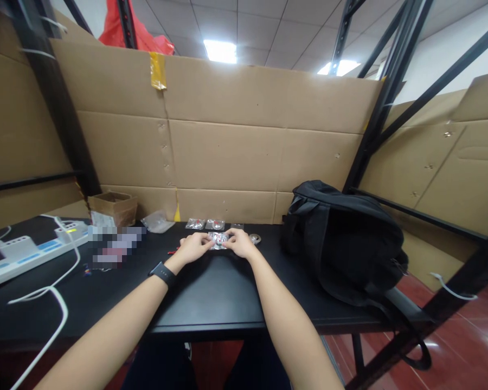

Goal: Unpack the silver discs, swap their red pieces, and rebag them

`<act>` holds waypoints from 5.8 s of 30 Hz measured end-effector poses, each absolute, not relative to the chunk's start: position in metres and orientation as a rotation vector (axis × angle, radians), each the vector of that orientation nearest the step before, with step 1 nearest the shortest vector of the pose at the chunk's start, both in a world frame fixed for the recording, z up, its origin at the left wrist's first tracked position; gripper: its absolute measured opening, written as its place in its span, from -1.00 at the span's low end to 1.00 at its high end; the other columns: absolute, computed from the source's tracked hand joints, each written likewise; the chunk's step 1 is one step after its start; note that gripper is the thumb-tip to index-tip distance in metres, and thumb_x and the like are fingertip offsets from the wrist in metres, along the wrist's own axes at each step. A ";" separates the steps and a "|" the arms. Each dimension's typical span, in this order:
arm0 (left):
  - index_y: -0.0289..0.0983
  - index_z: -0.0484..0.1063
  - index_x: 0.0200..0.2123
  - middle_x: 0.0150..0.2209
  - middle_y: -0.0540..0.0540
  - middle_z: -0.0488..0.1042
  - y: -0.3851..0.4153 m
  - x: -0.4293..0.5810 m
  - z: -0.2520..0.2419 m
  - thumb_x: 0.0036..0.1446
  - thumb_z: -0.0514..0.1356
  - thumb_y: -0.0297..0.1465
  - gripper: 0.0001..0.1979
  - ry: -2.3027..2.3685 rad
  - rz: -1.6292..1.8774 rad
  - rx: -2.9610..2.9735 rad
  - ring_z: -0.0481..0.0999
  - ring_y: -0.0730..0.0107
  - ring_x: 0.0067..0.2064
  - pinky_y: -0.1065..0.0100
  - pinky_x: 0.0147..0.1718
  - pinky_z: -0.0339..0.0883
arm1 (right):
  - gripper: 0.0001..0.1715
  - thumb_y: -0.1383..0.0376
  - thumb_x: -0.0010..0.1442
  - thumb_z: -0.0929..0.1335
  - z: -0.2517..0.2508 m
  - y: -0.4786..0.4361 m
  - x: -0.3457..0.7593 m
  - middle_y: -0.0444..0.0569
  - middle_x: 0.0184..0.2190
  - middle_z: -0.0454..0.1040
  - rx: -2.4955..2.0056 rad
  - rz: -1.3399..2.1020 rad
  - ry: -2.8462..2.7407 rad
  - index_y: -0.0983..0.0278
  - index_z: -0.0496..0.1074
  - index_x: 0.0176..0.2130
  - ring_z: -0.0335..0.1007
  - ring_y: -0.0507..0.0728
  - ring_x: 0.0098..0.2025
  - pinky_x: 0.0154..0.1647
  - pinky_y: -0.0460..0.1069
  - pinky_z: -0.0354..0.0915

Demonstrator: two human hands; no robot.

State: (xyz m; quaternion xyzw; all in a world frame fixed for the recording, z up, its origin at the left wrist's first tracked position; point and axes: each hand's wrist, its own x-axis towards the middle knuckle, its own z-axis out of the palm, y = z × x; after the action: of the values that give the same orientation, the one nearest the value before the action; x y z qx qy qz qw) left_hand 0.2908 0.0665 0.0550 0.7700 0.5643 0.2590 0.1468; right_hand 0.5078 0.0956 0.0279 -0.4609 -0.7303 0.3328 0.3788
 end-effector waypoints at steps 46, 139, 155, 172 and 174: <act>-0.07 0.49 0.00 0.08 -0.15 0.48 0.147 0.373 0.034 0.32 -0.04 -0.41 -0.64 1.594 0.681 2.847 0.32 0.07 0.13 -0.05 0.07 0.07 | -0.51 0.05 0.27 0.28 0.040 0.106 0.558 0.12 0.20 0.32 -2.084 0.186 -1.977 0.12 0.35 0.13 0.12 0.39 0.25 0.18 0.45 -0.13; -0.26 0.59 -0.22 -0.21 -0.14 0.63 0.058 0.271 0.069 0.14 0.29 -0.21 -0.75 0.893 1.357 2.039 0.59 0.20 -0.14 0.24 -0.05 0.40 | -0.46 0.25 -0.03 0.54 0.077 0.048 0.476 0.06 -0.06 0.58 -0.677 0.847 -1.720 0.21 0.43 -0.04 0.56 0.20 -0.05 -0.22 -0.03 0.39; -0.25 0.58 -0.33 -0.19 -0.13 0.51 0.069 0.274 0.058 0.15 0.27 -0.23 -0.80 0.973 1.485 2.109 0.48 0.20 -0.05 0.20 0.06 0.26 | -0.49 0.26 -0.05 0.56 0.069 0.050 0.468 0.08 0.00 0.57 -0.672 0.809 -1.718 0.22 0.48 -0.08 0.54 0.22 0.00 -0.12 0.03 0.42; -0.24 0.62 -0.20 -0.17 -0.12 0.64 0.061 0.279 0.064 0.17 0.25 -0.23 -0.75 0.907 1.376 2.020 0.59 0.15 -0.10 0.20 -0.01 0.37 | -0.54 0.17 -0.11 0.59 0.066 0.054 0.465 0.09 -0.04 0.59 -0.755 0.812 -1.611 0.26 0.55 -0.20 0.61 0.24 -0.15 -0.24 0.03 0.49; -0.24 0.62 -0.18 -0.14 -0.14 0.64 0.062 0.279 0.063 0.16 0.26 -0.22 -0.74 0.867 1.362 1.978 0.59 0.13 -0.06 0.19 0.02 0.37 | -0.53 0.16 -0.10 0.58 0.065 0.055 0.466 0.11 -0.03 0.59 -0.762 0.805 -1.610 0.26 0.55 -0.18 0.61 0.24 -0.15 -0.25 0.03 0.50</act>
State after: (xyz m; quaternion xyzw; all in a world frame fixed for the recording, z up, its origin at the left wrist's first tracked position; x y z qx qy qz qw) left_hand 0.2794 0.0620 0.0628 0.7413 0.3252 0.5106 0.2899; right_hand 0.4661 0.0548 0.0654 -0.3231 -0.6828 0.3416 0.5592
